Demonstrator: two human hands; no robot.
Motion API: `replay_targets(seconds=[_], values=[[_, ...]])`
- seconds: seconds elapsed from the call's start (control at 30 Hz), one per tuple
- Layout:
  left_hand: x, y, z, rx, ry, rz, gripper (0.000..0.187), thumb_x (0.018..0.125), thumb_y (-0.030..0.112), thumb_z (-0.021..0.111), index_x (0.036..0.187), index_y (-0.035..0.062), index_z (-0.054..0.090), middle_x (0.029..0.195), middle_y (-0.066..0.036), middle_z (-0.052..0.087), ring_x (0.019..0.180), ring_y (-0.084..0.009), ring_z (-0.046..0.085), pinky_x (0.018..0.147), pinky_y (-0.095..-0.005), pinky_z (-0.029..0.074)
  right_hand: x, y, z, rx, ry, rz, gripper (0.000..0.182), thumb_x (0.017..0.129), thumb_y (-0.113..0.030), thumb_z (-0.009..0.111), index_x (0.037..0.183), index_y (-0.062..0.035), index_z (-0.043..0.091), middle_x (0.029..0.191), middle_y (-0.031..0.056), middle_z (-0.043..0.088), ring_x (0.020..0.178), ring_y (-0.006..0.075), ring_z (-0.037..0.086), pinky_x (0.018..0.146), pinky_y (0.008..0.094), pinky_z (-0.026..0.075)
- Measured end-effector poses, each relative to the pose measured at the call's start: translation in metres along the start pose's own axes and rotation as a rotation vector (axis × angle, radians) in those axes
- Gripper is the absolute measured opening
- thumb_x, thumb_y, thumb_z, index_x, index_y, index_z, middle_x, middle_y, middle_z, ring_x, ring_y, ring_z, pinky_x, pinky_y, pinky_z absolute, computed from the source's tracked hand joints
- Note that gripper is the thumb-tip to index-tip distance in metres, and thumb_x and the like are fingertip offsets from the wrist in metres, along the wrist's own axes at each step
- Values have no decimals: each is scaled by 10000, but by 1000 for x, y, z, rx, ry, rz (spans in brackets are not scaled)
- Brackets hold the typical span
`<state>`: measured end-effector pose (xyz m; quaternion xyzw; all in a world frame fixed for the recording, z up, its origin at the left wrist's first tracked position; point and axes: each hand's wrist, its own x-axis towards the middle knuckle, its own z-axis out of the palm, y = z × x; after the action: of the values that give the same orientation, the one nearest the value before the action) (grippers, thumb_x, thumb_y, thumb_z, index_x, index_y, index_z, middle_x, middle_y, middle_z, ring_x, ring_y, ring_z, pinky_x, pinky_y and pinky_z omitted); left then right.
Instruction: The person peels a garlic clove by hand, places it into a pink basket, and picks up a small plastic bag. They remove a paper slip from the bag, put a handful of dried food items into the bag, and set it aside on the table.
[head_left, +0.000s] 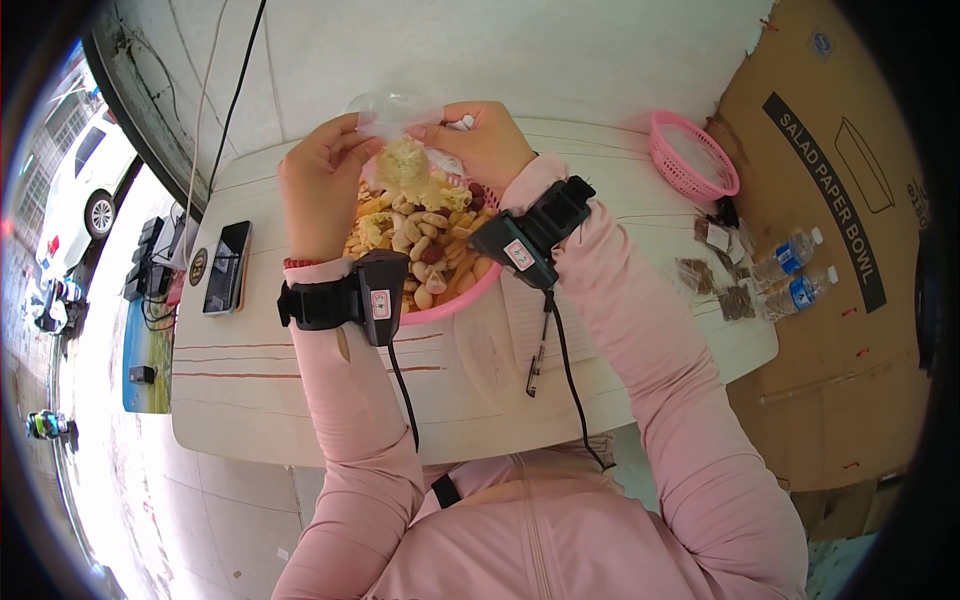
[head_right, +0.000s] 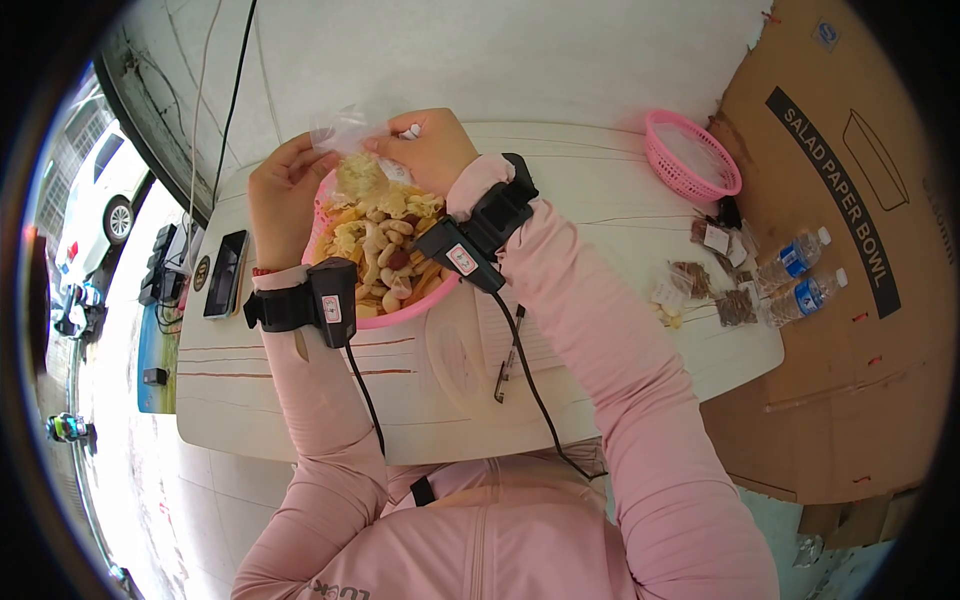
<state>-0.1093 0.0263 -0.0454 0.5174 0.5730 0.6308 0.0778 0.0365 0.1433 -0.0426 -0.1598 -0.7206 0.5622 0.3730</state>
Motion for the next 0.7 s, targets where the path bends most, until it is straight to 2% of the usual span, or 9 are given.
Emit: replay_targets(seconds=[0.07,0.13,0.2,0.23,0.3,0.4,0.47,0.63,0.7], values=[[1,-5,1,-42,-4,98,290,797,-44,593,1086,-29,611,862,-112,699,769,-112,641,699,-240,501,1,1,-1,-13,-5,-7,219,779,-168,711,854,36,683,652,50,618,563,97,535,514,243,430],[1,-5,1,-10,-11,102,302,806,-44,583,1107,-29,597,868,-111,700,768,-112,641,700,-237,499,0,0,-1,-27,-9,-13,236,775,-189,722,838,35,685,638,48,612,544,95,522,495,240,419],[0,1,2,21,-19,107,314,815,-44,574,1128,-29,583,873,-110,702,768,-112,640,700,-233,497,-4,-9,0,-200,18,-62,247,758,-193,743,830,34,680,625,41,602,524,94,510,477,240,409],[-1,5,2,4,-36,66,348,821,-46,584,1167,-41,544,882,-113,695,794,-110,636,721,-225,496,-4,-12,-1,-201,19,-63,247,758,-193,743,830,34,680,625,41,602,524,94,510,477,240,409],[-3,14,1,-12,-54,25,389,828,-47,594,1206,-53,505,890,-117,689,820,-109,632,743,-216,495,-4,-15,-1,-132,40,67,235,734,-169,763,813,32,672,611,33,593,535,96,518,492,239,414],[-4,17,0,-35,-89,-14,418,816,-40,622,1213,-54,489,864,-109,685,796,-103,631,721,-211,492,1,-6,2,-103,6,28,237,719,-158,798,789,10,646,648,24,603,559,65,518,483,216,399],[-4,14,-1,-82,-80,-4,369,779,-34,657,1128,-51,539,777,-78,675,718,-101,621,647,-220,482,-2,-7,7,-87,-2,20,240,722,-166,796,802,5,648,638,20,600,549,65,517,475,215,396],[-3,14,-4,-119,-78,-26,306,785,-23,678,1062,-56,553,786,-71,664,745,-95,618,677,-203,484,-10,-23,13,-158,-13,-5,207,760,-163,765,813,4,655,627,15,601,537,62,521,457,216,391],[-3,12,-3,-132,-64,-17,260,786,-21,678,1018,-57,567,777,-63,659,737,-94,617,670,-204,482,-5,-12,13,-147,-4,-99,197,786,-166,743,780,11,657,600,-4,575,517,48,489,448,225,382]])
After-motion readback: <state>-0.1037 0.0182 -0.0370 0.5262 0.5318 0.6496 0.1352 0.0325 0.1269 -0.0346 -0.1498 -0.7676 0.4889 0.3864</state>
